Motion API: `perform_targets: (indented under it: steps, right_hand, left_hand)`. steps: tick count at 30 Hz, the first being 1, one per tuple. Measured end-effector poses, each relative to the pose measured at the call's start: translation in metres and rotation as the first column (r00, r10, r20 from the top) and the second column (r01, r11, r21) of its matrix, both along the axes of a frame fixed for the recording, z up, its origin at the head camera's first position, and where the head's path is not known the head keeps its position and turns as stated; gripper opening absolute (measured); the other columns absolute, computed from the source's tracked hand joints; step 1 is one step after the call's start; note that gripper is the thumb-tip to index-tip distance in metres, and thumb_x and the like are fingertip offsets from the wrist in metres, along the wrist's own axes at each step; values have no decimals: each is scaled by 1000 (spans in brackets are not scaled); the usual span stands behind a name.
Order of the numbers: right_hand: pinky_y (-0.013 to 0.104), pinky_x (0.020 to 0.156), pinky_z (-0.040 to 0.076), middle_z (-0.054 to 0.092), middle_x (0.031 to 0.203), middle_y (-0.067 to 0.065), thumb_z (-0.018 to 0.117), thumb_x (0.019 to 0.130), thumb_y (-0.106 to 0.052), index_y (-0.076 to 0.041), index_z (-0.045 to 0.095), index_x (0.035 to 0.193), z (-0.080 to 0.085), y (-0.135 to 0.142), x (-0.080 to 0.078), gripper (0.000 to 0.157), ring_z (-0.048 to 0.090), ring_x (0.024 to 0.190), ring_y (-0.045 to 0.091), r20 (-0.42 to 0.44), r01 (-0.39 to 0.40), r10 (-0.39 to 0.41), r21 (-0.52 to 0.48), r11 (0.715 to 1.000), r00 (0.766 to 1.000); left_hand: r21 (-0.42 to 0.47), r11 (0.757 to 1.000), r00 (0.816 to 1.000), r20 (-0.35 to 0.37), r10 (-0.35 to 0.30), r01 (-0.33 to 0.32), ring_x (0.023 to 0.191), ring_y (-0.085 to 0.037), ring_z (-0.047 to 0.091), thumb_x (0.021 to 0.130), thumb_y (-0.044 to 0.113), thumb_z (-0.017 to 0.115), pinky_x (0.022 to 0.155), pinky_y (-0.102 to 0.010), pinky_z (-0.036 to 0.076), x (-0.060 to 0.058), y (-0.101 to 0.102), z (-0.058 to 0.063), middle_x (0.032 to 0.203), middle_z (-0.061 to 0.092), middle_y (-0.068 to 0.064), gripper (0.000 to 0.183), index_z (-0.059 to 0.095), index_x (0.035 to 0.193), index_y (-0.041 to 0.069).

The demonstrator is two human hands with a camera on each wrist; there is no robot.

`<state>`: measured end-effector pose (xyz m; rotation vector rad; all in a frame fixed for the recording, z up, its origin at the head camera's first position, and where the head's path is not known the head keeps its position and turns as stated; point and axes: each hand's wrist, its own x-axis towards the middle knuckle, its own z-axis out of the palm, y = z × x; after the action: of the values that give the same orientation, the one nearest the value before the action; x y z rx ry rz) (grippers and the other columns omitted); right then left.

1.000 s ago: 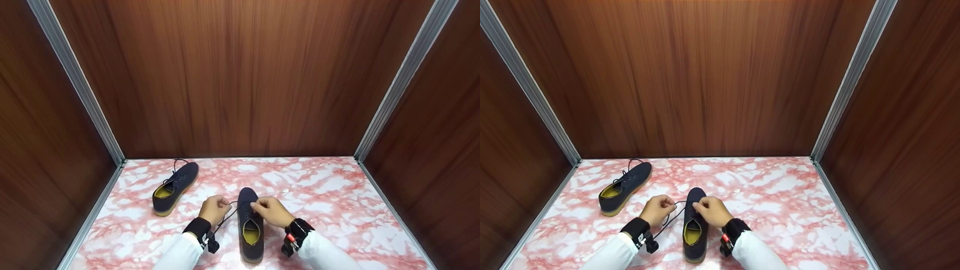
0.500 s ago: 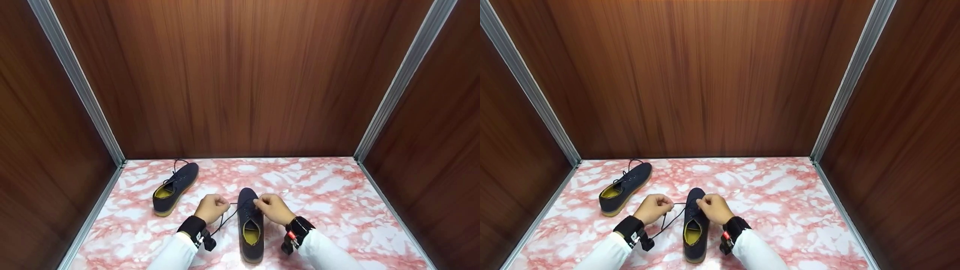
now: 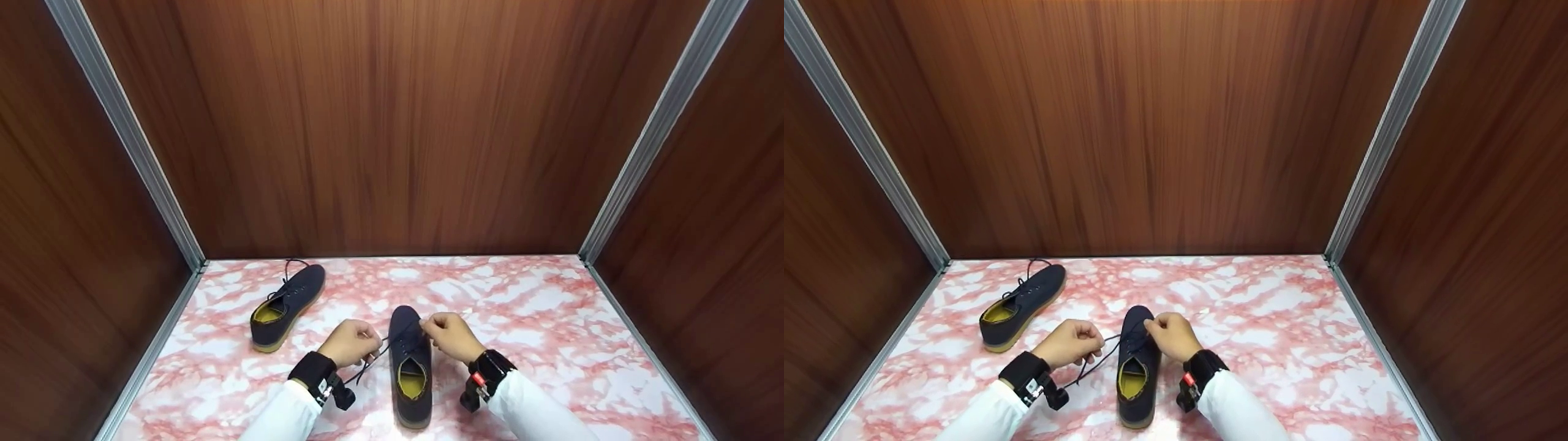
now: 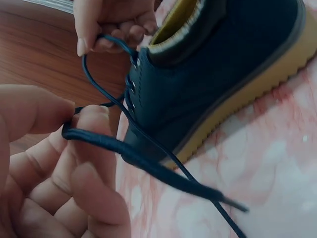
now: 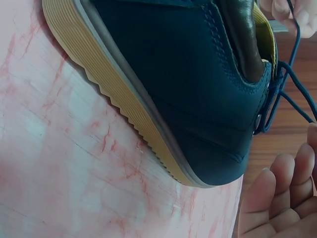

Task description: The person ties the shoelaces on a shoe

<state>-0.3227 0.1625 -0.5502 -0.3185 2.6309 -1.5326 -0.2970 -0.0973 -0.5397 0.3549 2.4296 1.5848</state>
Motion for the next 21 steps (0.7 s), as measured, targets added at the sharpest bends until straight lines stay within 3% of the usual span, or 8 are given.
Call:
perform_targets:
  steps: [5,14,21]
  right_hand:
    - [20,51,39,56,70,-5,62,103,-27,3,63,78,-1,1,-1,38,51,58,8,20,30,-29,-10,1000,999]
    - [19,50,37,54,66,-7,63,103,-24,3,62,76,-1,2,-5,38,50,55,7,18,38,-38,-24,999,999]
    - [18,50,37,55,68,-7,61,103,-22,11,64,85,1,3,-4,38,50,54,5,4,16,-16,-34,999,1000]
  left_hand:
    - [36,998,998,32,-57,56,61,-11,62,91,12,70,52,-21,52,5,4,4,71,62,1,16,70,90,-4]
    - [-17,980,980,-6,-198,198,54,-6,58,88,15,75,49,-19,44,13,17,7,67,64,3,14,75,86,1]
    - [-14,967,966,48,-253,254,53,-7,58,89,19,77,47,-19,42,19,29,7,63,66,3,15,75,84,5]
